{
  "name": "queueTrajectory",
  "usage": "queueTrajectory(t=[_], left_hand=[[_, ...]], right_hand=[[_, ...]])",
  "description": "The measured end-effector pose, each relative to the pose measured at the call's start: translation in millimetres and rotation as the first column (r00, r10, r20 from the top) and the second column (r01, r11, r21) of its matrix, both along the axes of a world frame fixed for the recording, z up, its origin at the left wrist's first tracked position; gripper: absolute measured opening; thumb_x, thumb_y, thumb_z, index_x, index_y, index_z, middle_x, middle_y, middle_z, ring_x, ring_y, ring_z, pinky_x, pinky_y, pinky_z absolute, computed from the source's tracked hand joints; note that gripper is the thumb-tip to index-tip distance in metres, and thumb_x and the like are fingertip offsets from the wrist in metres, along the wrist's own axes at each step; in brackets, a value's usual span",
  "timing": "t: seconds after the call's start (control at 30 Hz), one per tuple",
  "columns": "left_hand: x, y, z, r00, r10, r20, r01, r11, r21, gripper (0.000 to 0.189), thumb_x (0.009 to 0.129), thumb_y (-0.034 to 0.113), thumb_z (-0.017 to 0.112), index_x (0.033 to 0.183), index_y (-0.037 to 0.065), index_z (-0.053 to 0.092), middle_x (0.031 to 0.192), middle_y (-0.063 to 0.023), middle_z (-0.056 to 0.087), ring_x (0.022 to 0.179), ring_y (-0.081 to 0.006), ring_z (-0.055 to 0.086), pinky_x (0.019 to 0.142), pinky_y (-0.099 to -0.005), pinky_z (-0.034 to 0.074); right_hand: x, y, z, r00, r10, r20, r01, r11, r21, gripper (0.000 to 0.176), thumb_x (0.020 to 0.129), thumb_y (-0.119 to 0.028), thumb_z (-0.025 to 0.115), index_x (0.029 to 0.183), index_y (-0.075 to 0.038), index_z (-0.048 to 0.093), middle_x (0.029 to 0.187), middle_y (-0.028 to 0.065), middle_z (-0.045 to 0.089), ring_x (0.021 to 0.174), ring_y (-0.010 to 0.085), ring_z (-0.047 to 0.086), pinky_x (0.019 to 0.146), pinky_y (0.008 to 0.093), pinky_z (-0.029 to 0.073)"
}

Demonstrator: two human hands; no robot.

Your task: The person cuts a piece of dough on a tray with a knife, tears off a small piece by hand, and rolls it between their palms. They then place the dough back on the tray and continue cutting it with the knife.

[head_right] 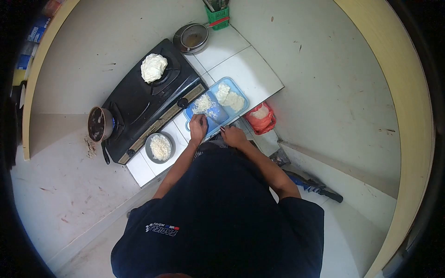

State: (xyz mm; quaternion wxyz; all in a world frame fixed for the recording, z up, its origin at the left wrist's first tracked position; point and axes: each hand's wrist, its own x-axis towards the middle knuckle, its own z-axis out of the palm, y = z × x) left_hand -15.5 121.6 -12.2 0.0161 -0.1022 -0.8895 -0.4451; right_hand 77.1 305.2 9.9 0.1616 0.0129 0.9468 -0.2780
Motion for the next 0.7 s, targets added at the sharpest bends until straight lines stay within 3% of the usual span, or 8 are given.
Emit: queueTrajectory(t=[0.47, 0.7], left_hand=[[-2.1, -1.6, -1.4, 0.999, -0.018, -0.042, 0.016, 0.998, -0.064, 0.009, 0.088, -0.001, 0.063, 0.093, -0.003, 0.071, 0.087, -0.0210, 0.063, 0.074, -0.0370, 0.065, 0.071, -0.0443, 0.052], [-1.5, 0.4, 12.9, 1.000, 0.024, 0.012, -0.024, 1.000, 0.011, 0.009, 0.088, -0.002, 0.064, 0.092, -0.003, 0.072, 0.083, -0.0195, 0.063, 0.071, -0.0328, 0.065, 0.069, -0.0412, 0.052]], right_hand=[[-19.5, -15.0, -15.2, 1.000, 0.016, -0.004, -0.016, 0.999, -0.032, 0.035, 0.098, -0.032, 0.056, 0.098, 0.002, 0.065, 0.085, 0.0269, 0.069, 0.080, 0.0459, 0.069, 0.073, 0.0563, 0.055], [-3.5, -2.4, -8.4, 1.000, 0.001, -0.025, -0.001, 1.000, 0.017, 0.037, 0.097, -0.034, 0.056, 0.100, 0.001, 0.067, 0.086, 0.0253, 0.070, 0.081, 0.0449, 0.069, 0.074, 0.0561, 0.055]])
